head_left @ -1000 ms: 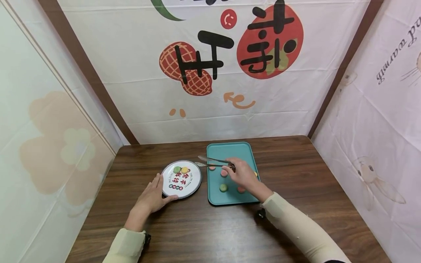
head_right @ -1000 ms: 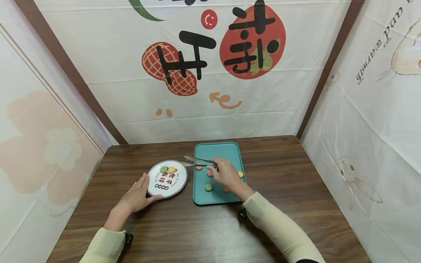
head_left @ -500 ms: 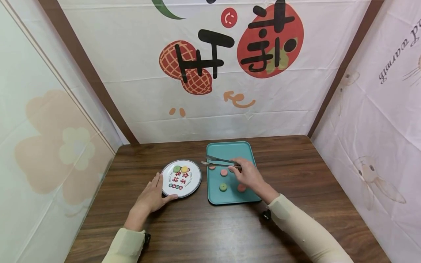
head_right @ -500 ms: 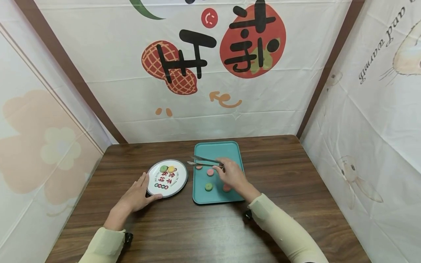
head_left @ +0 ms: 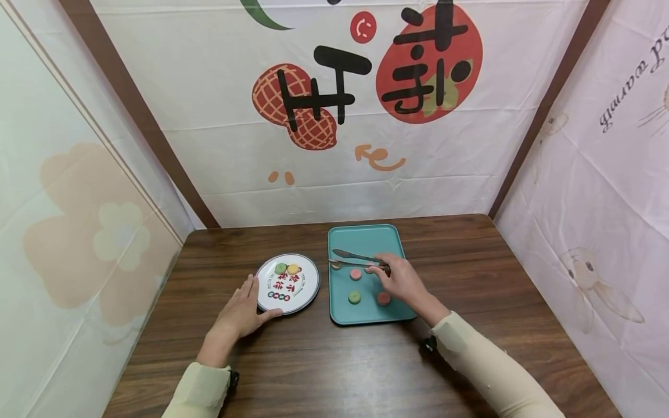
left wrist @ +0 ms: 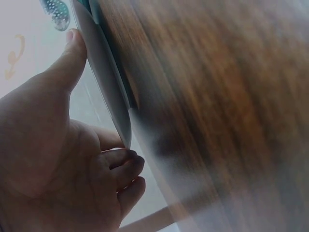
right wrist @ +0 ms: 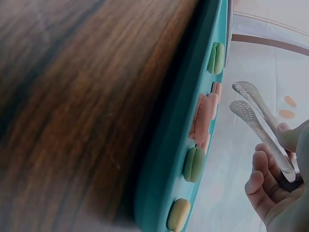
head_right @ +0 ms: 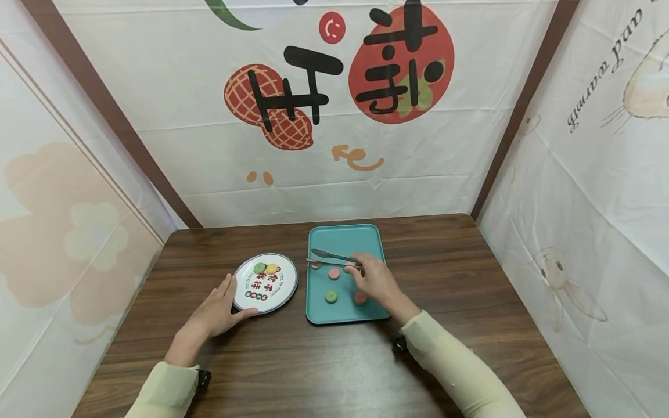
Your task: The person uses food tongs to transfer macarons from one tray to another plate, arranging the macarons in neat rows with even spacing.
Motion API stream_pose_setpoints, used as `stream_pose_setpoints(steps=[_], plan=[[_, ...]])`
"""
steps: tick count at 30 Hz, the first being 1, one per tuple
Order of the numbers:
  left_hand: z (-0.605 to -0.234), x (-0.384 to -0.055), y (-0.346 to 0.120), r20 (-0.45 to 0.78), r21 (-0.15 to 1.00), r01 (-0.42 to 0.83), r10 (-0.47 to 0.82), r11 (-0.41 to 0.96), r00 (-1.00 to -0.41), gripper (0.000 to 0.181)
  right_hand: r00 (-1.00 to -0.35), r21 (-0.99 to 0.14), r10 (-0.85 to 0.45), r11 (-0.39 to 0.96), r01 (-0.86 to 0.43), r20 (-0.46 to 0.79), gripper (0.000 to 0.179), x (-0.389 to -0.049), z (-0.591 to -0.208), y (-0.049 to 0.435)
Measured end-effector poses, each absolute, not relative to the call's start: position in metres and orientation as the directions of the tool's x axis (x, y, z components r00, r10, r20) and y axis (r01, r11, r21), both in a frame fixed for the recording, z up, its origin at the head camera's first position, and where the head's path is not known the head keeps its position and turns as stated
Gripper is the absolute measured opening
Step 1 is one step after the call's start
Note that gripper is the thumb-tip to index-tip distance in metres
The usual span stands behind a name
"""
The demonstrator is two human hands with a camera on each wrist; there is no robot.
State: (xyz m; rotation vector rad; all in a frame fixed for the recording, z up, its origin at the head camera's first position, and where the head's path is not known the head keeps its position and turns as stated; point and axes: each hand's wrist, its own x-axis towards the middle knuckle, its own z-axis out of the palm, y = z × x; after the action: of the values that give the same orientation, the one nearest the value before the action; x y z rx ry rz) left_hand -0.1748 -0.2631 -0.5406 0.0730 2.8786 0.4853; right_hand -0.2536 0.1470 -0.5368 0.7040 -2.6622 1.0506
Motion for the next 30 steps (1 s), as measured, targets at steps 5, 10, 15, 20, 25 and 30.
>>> stream_pose_setpoints(steps=[5, 10, 15, 20, 25, 30], plan=[[-0.541, -0.176, -0.264, -0.212, 0.323, 0.012, 0.085, 0.946, -0.974, 0.127, -0.873, -0.59, -0.352, 0.643, -0.488, 0.338, 0.04, -0.253, -0.539, 0.149], [-0.541, -0.176, -0.264, -0.213, 0.325, 0.01, 0.083, 0.946, -0.974, 0.127, -0.879, -0.588, -0.348, 0.653, -0.477, 0.326, 0.038, -0.254, -0.542, 0.149], [-0.54, -0.176, -0.263, -0.212, 0.323, 0.01, 0.083, 0.946, -0.974, 0.127, -0.885, -0.594, -0.345, 0.656, -0.466, 0.313, 0.038, -0.254, -0.544, 0.148], [-0.54, -0.176, -0.263, -0.217, 0.317, 0.009, 0.082, 0.948, -0.973, 0.127, -0.888, -0.597, -0.346, 0.657, -0.459, 0.302, 0.038, -0.255, -0.545, 0.148], [-0.54, -0.176, -0.263, -0.214, 0.317, 0.01, 0.082, 0.948, -0.973, 0.128, -0.892, -0.597, -0.348, 0.663, -0.452, 0.289, 0.039, -0.255, -0.547, 0.147], [-0.54, -0.176, -0.263, -0.215, 0.321, 0.007, 0.08, 0.947, -0.973, 0.128, -0.892, -0.593, -0.349, 0.667, -0.452, 0.288, 0.038, -0.256, -0.548, 0.147]])
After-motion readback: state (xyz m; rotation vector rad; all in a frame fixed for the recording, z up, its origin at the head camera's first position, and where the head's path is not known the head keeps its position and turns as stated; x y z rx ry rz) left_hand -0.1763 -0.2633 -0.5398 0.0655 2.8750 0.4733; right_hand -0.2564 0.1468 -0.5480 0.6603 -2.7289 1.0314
